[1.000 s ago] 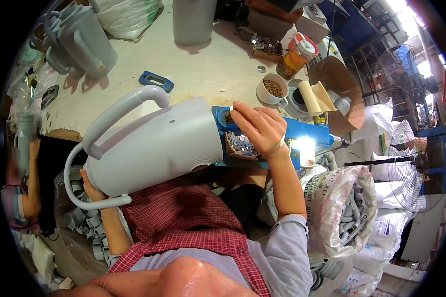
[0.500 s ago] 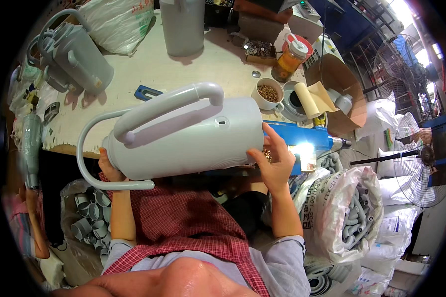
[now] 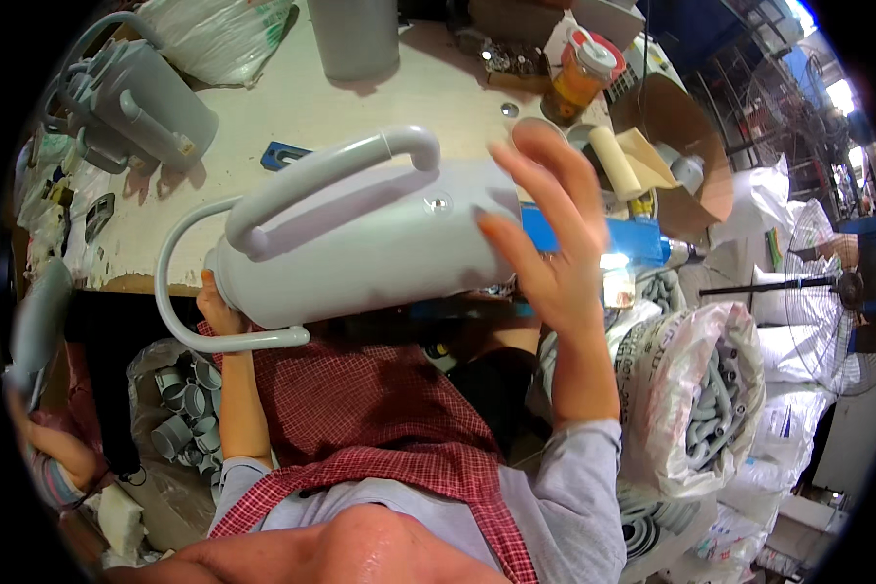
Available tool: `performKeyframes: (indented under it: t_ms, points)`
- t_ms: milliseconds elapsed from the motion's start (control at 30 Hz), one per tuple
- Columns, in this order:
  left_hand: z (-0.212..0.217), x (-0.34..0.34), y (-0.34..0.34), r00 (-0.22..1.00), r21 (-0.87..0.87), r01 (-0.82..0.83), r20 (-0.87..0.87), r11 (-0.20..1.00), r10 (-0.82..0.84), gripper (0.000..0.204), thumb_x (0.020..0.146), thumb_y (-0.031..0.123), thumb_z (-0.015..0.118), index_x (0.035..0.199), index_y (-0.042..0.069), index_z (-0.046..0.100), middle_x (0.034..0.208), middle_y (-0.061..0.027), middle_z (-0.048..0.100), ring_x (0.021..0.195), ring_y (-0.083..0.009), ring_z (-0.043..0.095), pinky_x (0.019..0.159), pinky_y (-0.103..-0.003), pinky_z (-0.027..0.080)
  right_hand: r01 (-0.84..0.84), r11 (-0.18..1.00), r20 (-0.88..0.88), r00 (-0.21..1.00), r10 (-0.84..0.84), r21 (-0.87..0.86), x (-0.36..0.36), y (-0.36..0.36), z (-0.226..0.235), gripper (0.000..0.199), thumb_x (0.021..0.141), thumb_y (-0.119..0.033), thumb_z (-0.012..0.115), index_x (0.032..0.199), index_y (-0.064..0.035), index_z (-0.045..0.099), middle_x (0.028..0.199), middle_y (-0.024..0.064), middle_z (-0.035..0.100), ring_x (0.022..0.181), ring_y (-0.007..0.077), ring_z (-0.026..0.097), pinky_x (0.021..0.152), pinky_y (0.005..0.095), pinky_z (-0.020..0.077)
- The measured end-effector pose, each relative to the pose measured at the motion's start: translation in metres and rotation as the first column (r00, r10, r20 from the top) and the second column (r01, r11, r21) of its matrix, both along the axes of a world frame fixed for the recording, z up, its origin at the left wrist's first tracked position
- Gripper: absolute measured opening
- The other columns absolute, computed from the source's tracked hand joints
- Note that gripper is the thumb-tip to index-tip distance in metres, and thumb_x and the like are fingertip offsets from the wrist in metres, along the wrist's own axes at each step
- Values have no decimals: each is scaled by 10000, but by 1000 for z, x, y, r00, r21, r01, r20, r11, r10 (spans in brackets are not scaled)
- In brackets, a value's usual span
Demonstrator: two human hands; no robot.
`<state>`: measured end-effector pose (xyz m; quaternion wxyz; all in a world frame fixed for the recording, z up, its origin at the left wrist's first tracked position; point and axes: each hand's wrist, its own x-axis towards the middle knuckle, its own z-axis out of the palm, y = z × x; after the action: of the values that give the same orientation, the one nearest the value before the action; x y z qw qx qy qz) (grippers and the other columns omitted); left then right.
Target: The person assembles white plastic watering cans by hand. They pick up the can body, insert a handle, and secure it with a screw using a manual press tool. The person repeats this process for multiple units, placing the finished cans on the table.
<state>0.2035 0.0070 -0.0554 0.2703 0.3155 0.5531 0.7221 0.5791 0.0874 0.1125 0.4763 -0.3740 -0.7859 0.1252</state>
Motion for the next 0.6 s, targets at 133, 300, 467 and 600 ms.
performKeyframes:
  t_ms: [133,300,467,600]
  points:
    - [-8,-29,-9,985,-100,91,-137,991,-104,555,1030,444,465,928,-62,668,781,-68,674,659,-124,614,592,-276,495,-228,938,-149,970,195,-261,-48,45,-17,480,839,-94,694,1305,-38,595,1222,131,633,1102,248,619,956,339,479]
    - [0,-34,-5,990,-170,127,-39,977,-136,507,1039,426,449,1022,-35,658,892,-64,673,766,-110,616,646,-255,483,-479,760,-485,839,248,-439,-34,38,-17,385,855,-4,689,1238,-3,640,1076,72,690,944,119,648,860,260,524]
    - [11,-21,-4,986,-146,144,-63,979,-154,513,1041,434,439,1042,-33,652,870,-65,669,752,-119,614,658,-271,492,-474,783,-427,854,298,-402,-30,39,-22,369,856,-65,715,1216,-10,655,1003,50,709,926,123,658,835,270,530]
    - [17,-11,-4,994,-132,77,-67,988,-86,532,1036,442,445,1041,-46,656,861,-77,681,765,-136,631,689,-280,511,-398,833,-261,912,315,-385,-24,40,-25,363,847,-93,721,1197,-14,660,969,66,724,906,123,670,847,293,531]
